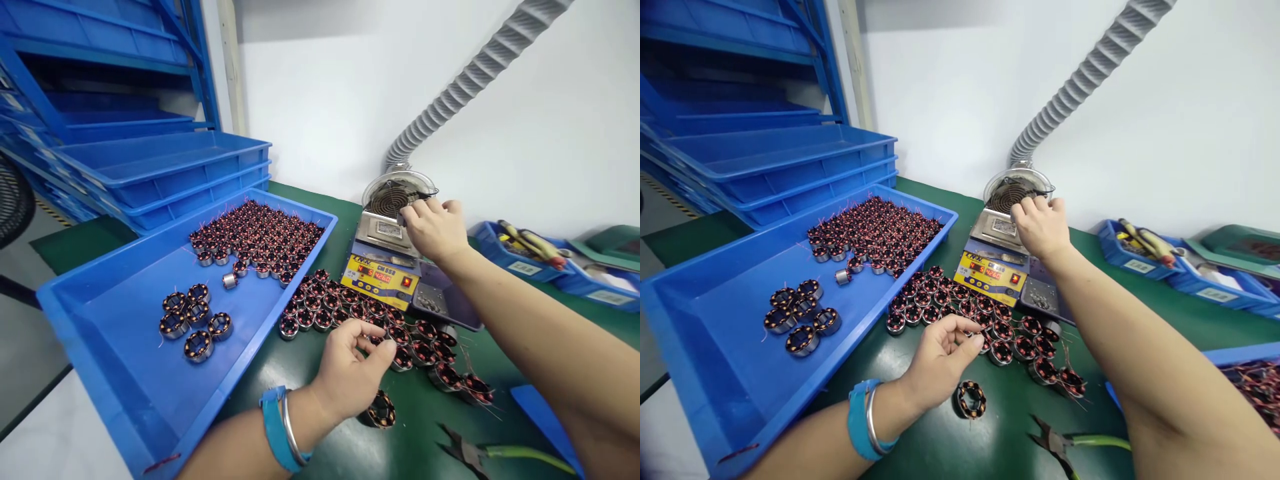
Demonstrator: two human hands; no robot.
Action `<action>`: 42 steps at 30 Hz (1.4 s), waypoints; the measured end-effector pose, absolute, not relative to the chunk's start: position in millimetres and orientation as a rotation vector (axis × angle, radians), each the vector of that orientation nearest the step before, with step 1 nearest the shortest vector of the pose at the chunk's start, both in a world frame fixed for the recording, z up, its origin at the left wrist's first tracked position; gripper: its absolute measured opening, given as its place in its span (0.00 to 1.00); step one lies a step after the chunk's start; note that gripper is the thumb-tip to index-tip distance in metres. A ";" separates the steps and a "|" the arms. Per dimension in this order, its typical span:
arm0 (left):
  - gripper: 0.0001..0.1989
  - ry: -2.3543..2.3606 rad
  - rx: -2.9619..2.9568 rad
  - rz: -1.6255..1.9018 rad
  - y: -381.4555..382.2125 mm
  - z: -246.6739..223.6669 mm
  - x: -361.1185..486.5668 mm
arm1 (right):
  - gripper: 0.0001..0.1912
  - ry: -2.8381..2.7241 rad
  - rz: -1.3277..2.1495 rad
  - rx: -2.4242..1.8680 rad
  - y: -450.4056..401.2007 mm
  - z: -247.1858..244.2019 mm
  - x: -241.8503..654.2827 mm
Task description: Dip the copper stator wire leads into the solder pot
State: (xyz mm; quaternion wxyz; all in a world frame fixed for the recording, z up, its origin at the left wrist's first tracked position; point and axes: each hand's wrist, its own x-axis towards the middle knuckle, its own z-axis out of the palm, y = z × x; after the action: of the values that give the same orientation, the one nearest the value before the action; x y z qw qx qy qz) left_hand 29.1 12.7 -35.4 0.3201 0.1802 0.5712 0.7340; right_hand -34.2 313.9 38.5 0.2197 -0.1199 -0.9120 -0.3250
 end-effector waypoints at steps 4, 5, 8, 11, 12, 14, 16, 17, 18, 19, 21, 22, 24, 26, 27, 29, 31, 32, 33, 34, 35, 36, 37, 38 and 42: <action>0.09 1.516 0.486 1.922 11.8 -34.1 29.9 | 0.11 -2.551 -0.855 -0.318 308.2 38.9 -32.5; 0.08 1.516 0.485 1.922 11.6 -33.5 30.1 | 0.12 -2.561 -0.829 -0.316 306.6 39.2 -31.7; 0.07 1.513 0.479 1.923 11.2 -30.6 30.7 | 0.11 -2.578 -0.707 -0.345 302.7 41.8 -29.4; 0.06 1.513 0.468 1.921 11.2 -27.8 31.3 | 0.09 -2.548 -0.523 -0.456 302.4 47.5 -28.2; 0.06 1.511 0.466 1.920 11.2 -27.2 31.4 | 0.10 -2.521 -0.449 -0.518 303.6 49.9 -28.3; 0.06 1.508 0.468 1.922 10.9 -26.6 31.7 | 0.15 -2.460 -0.279 -0.672 308.5 54.2 -29.1; 0.06 1.509 0.479 1.920 10.5 -26.5 31.9 | 0.20 -2.418 -0.083 -0.829 315.5 56.7 -30.6; 0.06 1.512 0.486 1.919 10.3 -26.5 32.1 | 0.21 -2.408 0.016 -0.893 319.1 56.7 -31.4; 0.06 1.517 0.493 1.917 10.1 -26.6 32.3 | 0.21 -2.402 0.109 -0.943 322.4 56.0 -32.0; 0.06 1.520 0.499 1.915 9.9 -26.7 32.5 | 0.21 -2.397 0.189 -0.978 325.0 54.5 -32.6; 0.06 1.522 0.504 1.914 9.9 -27.0 32.7 | 0.19 -2.379 0.305 -1.017 327.8 49.7 -33.4; 0.06 1.524 0.505 1.915 10.0 -27.3 32.6 | 0.18 -2.368 0.343 -1.022 327.8 46.8 -33.8; 0.06 1.529 0.508 1.917 10.4 -28.0 32.1 | 0.18 -2.346 0.386 -1.017 325.6 40.8 -34.8; 0.06 1.536 0.515 1.919 10.8 -28.9 31.3 | 0.18 -2.331 0.404 -1.004 321.8 34.9 -36.4; 0.06 1.540 0.520 1.920 10.9 -29.4 31.0 | 0.19 -2.326 0.409 -0.998 319.8 32.2 -37.2; 0.06 1.547 0.530 1.920 11.2 -30.3 30.5 | 0.19 -2.316 0.421 -0.983 316.2 27.4 -38.4; 0.06 1.564 0.541 1.916 11.5 -31.1 30.4 | 0.18 -2.308 0.446 -0.971 313.7 24.0 -38.5; 0.06 1.574 0.545 1.914 11.6 -31.4 30.5 | 0.18 -2.302 0.464 -0.969 312.8 23.2 -38.2; 0.06 1.585 0.546 1.911 11.8 -31.7 30.6 | 0.17 -2.294 0.484 -0.972 312.2 23.0 -37.6; 0.06 1.592 0.545 1.910 12.0 -32.0 30.6 | 0.17 -2.281 0.506 -0.979 311.7 23.5 -36.9; 0.06 1.597 0.542 1.910 12.2 -32.2 30.5 | 0.16 -2.263 0.530 -0.985 311.3 24.8 -36.0; 0.06 1.598 0.538 1.911 12.5 -32.4 30.2 | 0.16 -2.240 0.556 -0.989 310.8 26.7 -35.1; 0.06 1.595 0.536 1.911 12.7 -32.5 29.8 | 0.16 -2.214 0.587 -0.990 310.3 29.1 -34.2; 0.06 1.593 0.536 1.912 12.9 -32.6 29.3 | 0.15 -2.184 0.622 -0.986 309.5 32.0 -33.3; 0.06 1.605 0.549 1.928 13.4 -32.8 27.1 | 0.15 -2.062 0.803 -0.940 301.5 44.3 -25.0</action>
State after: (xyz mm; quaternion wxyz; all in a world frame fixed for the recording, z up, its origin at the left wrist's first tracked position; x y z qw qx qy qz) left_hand 27.1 13.4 -32.8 0.2830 0.2052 0.5994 0.7201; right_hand -25.0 301.5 44.3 0.3603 -0.3647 -0.8000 0.3117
